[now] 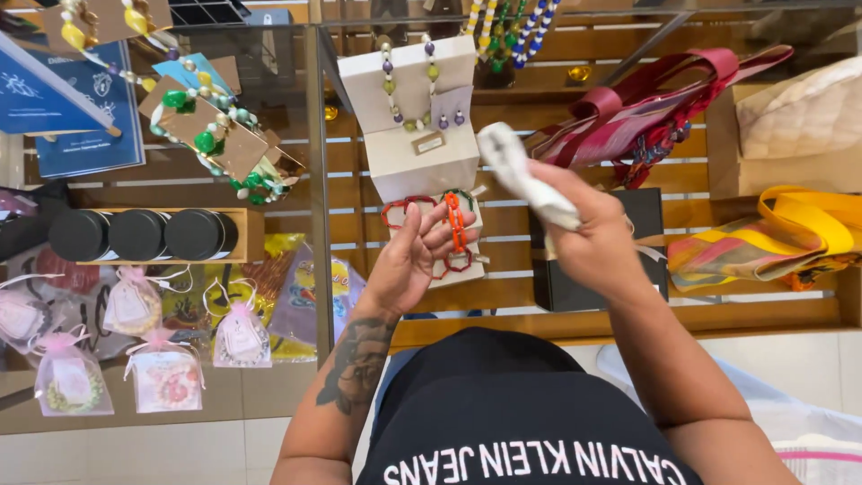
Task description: Cleaning various retail items such as bags and beaded jewelry with a white cloth.
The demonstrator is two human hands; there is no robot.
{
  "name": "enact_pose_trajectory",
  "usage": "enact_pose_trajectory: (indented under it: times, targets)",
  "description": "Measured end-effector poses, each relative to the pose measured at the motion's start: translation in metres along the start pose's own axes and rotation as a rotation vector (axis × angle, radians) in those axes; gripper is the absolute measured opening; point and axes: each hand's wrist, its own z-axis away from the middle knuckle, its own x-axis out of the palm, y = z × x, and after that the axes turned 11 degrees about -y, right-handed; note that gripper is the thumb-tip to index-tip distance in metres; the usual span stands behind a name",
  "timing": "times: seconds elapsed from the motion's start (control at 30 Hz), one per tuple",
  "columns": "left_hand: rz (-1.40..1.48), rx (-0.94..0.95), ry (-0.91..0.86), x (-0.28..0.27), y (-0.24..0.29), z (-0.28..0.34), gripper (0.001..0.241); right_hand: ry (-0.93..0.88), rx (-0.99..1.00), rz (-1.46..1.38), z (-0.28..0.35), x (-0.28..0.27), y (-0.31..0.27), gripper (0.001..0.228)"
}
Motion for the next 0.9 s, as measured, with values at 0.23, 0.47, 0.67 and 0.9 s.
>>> enact_pose_trajectory:
  times: [0.23, 0.47, 0.67, 0.9]
  targets:
    - [-0.029, -0.018, 0.039, 0.000, -0.001, 0.004, 0.083, -0.454, -0.492, 0.596, 0.016, 0.042, 0.022, 0.088]
    - [-0.209, 0.093, 0.231, -0.025, -0.009, 0.005, 0.046, -0.661, 0.067, 0.131, 0.016, 0.007, 0.016, 0.058]
    - [-0.155, 0.143, 0.300, 0.001, -0.002, -0.002, 0.060, -0.150, 0.212, -0.471, 0.004, 0.003, 0.025, 0.037]
    - [-0.107, 0.028, 0.095, 0.014, -0.001, 0.000, 0.079, -0.216, -0.189, -0.067, -0.012, 0.024, -0.001, 0.053]
